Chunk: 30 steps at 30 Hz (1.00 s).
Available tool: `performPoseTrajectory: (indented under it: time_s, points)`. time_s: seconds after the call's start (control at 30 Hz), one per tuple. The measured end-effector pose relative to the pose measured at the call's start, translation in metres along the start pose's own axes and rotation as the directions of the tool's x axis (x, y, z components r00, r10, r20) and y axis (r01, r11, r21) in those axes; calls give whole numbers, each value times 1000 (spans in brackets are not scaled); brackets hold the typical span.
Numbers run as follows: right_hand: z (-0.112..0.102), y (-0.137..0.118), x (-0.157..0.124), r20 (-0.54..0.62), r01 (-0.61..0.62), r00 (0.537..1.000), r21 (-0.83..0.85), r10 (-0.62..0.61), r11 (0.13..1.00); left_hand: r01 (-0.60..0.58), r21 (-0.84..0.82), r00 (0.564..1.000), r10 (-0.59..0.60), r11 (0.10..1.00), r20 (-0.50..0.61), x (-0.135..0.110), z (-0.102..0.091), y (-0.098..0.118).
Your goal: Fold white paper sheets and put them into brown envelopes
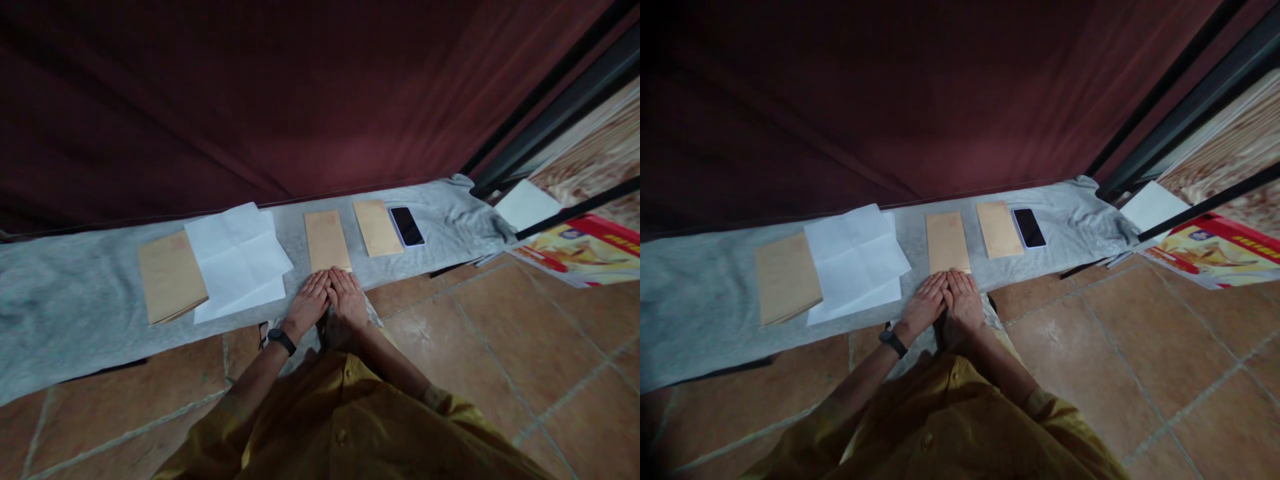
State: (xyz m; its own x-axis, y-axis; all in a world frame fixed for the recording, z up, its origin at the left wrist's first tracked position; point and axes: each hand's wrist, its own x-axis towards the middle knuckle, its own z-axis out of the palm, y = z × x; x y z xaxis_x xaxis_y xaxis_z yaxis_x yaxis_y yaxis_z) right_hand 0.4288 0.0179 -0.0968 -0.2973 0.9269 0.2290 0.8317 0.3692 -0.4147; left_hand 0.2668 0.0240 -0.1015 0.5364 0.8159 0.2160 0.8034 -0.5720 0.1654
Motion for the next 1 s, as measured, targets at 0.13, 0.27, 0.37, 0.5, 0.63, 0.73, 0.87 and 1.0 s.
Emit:
performPoseTrajectory:
  time_s: [0.13, 0.27, 0.37, 0.5, 0.63, 0.73, 0.87, 1.0]
  points:
    - [-1, 3, -2, -20, -41, 999, -24, 40, 999, 25, 11, 1000, -25, 1000, -1, 0, 0, 1]
    - [0, 10, -5, -51, -68, 997, -49, 66, 996, 60, 22, 998, -60, 998, 3, -2, -1, 4]
    - [-2, 16, -8, -76, -97, 993, -69, 92, 993, 100, 32, 995, -100, 994, -6, -6, -1, 7]
    - [-5, 20, -8, -77, -112, 991, -83, 105, 990, 137, 30, 990, -136, 990, -26, -11, -5, 8]
    - [-6, 19, -8, -77, -118, 991, -81, 112, 990, 162, 47, 986, -160, 986, -39, -4, -10, 14]
    - [-5, 19, -8, -84, -118, 990, -71, 112, 990, 141, 58, 990, -140, 988, -15, 5, -8, 22]
    - [-5, 21, -10, -81, -96, 992, -46, 92, 994, 97, 56, 995, -98, 994, 24, 12, 1, 29]
    - [-5, 23, -9, -72, -101, 992, -23, 99, 995, 76, 76, 995, -80, 994, 64, 11, 5, 28]
